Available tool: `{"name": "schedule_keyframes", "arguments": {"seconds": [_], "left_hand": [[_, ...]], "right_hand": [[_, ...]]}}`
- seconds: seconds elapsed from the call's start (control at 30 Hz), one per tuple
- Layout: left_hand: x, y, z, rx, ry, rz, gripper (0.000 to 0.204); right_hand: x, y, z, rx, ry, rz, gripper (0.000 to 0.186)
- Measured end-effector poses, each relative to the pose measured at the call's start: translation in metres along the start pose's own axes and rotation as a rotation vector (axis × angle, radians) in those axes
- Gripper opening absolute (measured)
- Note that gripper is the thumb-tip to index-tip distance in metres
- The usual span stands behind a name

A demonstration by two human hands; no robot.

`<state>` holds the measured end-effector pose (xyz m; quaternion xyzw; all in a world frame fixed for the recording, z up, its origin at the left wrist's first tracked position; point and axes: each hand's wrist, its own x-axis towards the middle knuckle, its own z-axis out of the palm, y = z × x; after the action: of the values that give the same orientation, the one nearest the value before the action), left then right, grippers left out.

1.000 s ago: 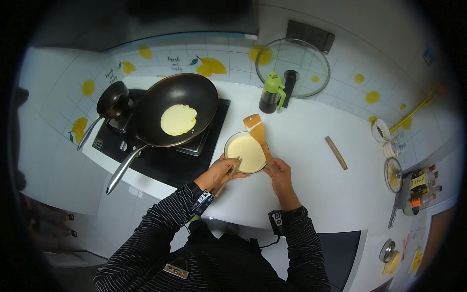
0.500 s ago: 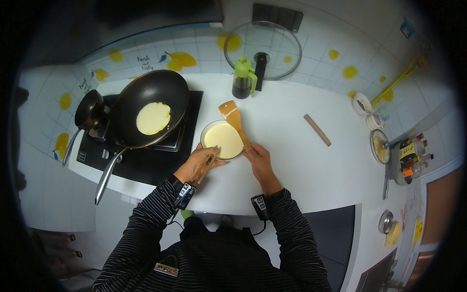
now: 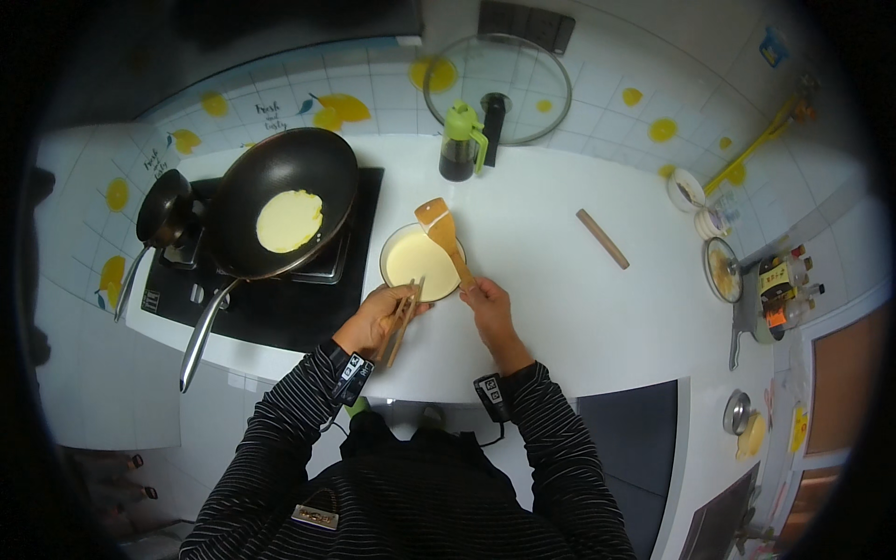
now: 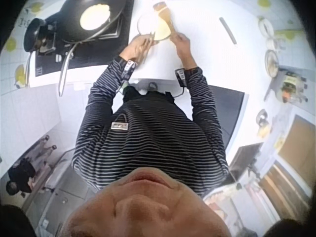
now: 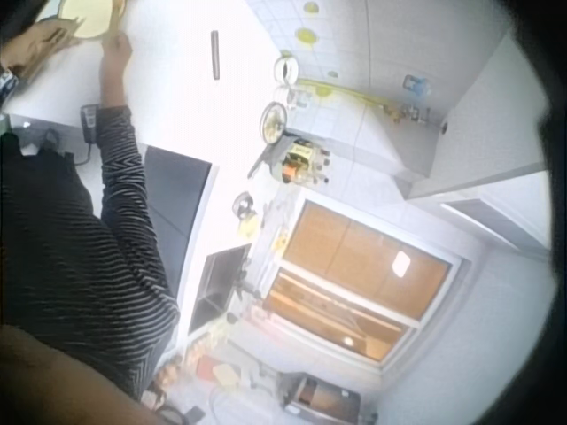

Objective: The person pours oil into a frying pan on a gas stove, then stirs a batter in a bowl with chopsticks. They pour the batter into the pan and spread it with a wooden spatula to form a pancake.

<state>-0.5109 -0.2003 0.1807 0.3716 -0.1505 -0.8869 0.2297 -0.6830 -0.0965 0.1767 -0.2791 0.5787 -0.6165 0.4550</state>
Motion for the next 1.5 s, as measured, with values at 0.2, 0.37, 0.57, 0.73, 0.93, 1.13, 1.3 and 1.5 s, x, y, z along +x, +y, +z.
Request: {"name": "schedule_keyframes", "arguments": {"seconds": [0.2,0.37,0.57,0.73,0.93,1.13,1.3,1.5], "left_hand": [[0.002,-0.007,-0.009,-0.089,-0.112,-0.029,0.036],[0.001,-0.006,-0.005,-0.160,-0.154,-0.059,0.036],[-0.012,0.005,0.005,-0.064,-0.216,-0.052,0.046],[-0.020,0.013,0.006,-0.108,-0.067,-0.201,0.064],[-0.023,0.019,-0.001,-0.069,-0.102,-0.211,0.074],[-0.044,0.031,-0.017,-0.036,0.048,-0.136,0.062],[-0.085,0.026,-0.078,0.014,0.117,0.036,0.043],[-0.141,0.056,-0.180,-0.168,0.109,-0.127,0.052]], "right_hand": [[-0.012,0.002,0.005,-0.023,0.018,-0.012,0.023],[-0.018,-0.003,0.009,-0.020,0.026,0.035,0.022],[-0.025,-0.007,0.014,-0.022,-0.008,0.002,0.022],[-0.028,-0.013,0.018,0.037,0.021,0.036,0.021],[-0.028,-0.024,0.018,0.066,0.061,0.096,0.023],[-0.032,-0.042,0.020,0.124,0.076,0.110,0.017],[-0.065,-0.093,0.046,0.173,0.051,0.132,0.013],[-0.115,-0.147,0.151,-0.055,0.106,-0.065,0.019]]}}
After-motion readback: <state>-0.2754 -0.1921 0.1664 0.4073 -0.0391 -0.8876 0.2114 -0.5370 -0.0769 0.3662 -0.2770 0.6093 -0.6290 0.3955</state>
